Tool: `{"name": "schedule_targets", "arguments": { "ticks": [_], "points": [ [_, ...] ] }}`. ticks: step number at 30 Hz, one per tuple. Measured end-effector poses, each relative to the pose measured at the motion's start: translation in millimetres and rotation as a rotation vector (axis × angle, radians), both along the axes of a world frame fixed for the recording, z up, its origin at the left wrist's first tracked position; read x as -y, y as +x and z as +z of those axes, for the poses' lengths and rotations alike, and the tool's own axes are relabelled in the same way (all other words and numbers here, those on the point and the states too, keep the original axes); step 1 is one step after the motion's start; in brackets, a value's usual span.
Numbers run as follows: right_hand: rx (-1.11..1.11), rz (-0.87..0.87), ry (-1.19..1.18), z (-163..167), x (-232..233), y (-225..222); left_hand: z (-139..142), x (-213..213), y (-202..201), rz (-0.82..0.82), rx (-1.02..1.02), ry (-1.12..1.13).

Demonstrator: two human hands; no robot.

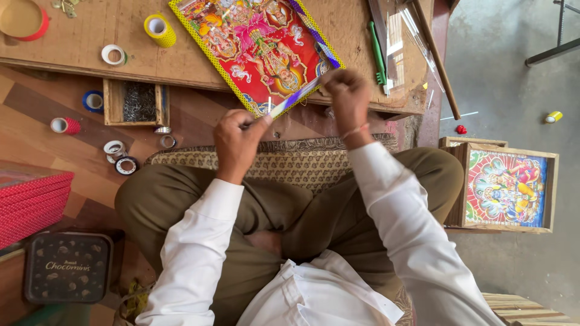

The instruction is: The person sits on the floor and assembles decorative wooden frames by applying colored adhesive tape to the edges. They use a green tool to press down a clear plastic sheet over the artwork and then apply yellow tape to the frame borders.

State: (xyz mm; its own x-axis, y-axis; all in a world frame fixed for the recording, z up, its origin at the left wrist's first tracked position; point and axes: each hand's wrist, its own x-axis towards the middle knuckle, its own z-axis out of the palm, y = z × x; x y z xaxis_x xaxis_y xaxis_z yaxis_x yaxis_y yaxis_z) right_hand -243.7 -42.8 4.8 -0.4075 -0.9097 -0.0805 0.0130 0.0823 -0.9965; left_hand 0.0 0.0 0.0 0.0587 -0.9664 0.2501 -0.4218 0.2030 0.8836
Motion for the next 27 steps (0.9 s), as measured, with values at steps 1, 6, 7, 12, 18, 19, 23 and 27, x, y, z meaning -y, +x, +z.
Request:
{"name": "schedule_targets", "arguments": {
  "ticks": [1, 6, 7, 12, 18, 19, 23, 27],
  "points": [
    [-0.155, -0.097, 0.032, 1, 11, -15, 1, 2, 2, 0.021, -0.015, 0.069],
    [-0.213, -0.135, 0.027, -10, 39, -45, 1, 8, -2, 0.107, 0.056, 0.278],
    [-0.215, -0.127, 0.044, -14, 39, -46, -1, 7, -2, 0.104, 0.049, 0.284],
    [-0.393, -0.13, 0.1, -15, 42, -44, -4, 7, -4, 0.107, 0.023, 0.348],
    [-0.394, -0.143, 0.108, -16, 51, -36, -10, 17, -6, 0.113, -0.198, 0.294],
    [-0.444, -0.147, 0.094, -16, 53, -36, -11, 19, -7, 0.11, -0.191, 0.288],
    [-0.486, -0.159, 0.095, -18, 53, -36, -12, 19, -7, 0.102, -0.197, 0.285],
    [-0.534, -0.18, 0.098, -17, 55, -37, -12, 21, -9, 0.102, -0.221, 0.295]
  ]
}}
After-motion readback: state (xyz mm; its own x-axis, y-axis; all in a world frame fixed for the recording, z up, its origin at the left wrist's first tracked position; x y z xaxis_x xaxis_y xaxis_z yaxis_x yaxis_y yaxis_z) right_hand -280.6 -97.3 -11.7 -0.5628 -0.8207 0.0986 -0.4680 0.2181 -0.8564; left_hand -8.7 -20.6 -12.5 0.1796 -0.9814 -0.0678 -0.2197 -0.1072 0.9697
